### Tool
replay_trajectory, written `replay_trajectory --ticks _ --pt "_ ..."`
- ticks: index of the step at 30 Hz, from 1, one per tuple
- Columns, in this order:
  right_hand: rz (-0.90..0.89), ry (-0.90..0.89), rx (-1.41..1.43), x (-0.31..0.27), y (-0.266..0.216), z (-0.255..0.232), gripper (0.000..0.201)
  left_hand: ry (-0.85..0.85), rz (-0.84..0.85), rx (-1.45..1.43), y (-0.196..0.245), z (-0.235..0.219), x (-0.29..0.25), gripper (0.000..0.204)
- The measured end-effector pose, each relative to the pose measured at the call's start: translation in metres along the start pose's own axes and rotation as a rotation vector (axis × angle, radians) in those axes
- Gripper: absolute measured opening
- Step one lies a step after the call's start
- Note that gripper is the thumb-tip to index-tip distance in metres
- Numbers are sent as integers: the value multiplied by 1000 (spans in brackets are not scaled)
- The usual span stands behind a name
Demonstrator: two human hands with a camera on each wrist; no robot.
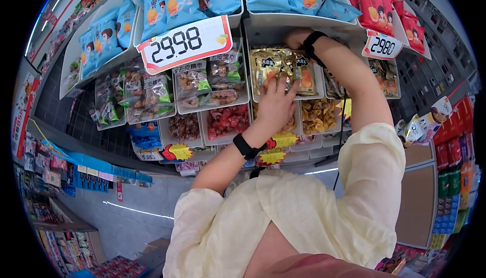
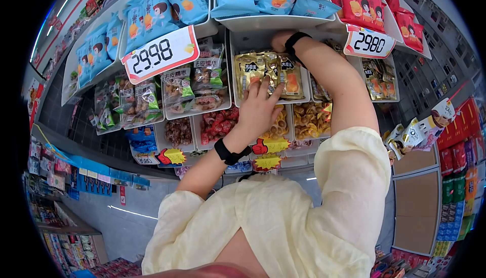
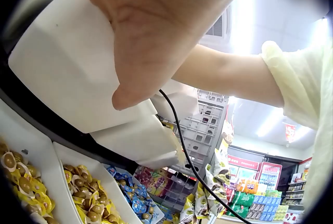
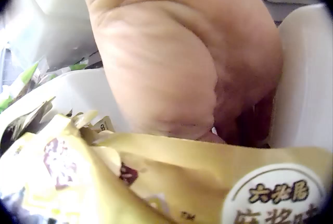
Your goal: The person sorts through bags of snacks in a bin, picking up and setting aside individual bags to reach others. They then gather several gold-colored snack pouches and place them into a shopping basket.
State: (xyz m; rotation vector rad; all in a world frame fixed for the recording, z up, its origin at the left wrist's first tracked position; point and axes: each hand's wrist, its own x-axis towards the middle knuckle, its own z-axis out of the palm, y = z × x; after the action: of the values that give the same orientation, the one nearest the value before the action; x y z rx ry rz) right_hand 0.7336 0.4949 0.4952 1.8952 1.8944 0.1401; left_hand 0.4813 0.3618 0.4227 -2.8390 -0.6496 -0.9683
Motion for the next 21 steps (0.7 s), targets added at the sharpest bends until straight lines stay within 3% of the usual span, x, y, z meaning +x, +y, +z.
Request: replay_trajectory --ticks 3,6,9,10,13,14,17,18,21 --pt "14 -115 93 -2 1 -4 34 -21 0 6 2 0 0 65" --pt "66 -26 146 -8 -7 -9 33 -32 3 18 0 0 -1 64" --pt "88 -66 69 -5 -6 -14 32 -17 6 20 0 0 0 64" --pt "47 24 143 0 -2 -5 29 -10 10 18 0 -1 -1 63" --pt "-30 137 -1 -11 8 -9 32 -27 8 19 0 1 0 63" --pt "-20 347 69 -21 6 -6 28 -25 9 23 1 2 0 63" --pt "136 715 631 -55 -16 -21 28 -27 14 31 0 3 1 63" --pt "170 787 121 -60 -16 -17 24 -27 17 29 0 4 1 63" --pt "81 942 -86 -84 -30 -3 19 -25 26 41 0 3 0 62"
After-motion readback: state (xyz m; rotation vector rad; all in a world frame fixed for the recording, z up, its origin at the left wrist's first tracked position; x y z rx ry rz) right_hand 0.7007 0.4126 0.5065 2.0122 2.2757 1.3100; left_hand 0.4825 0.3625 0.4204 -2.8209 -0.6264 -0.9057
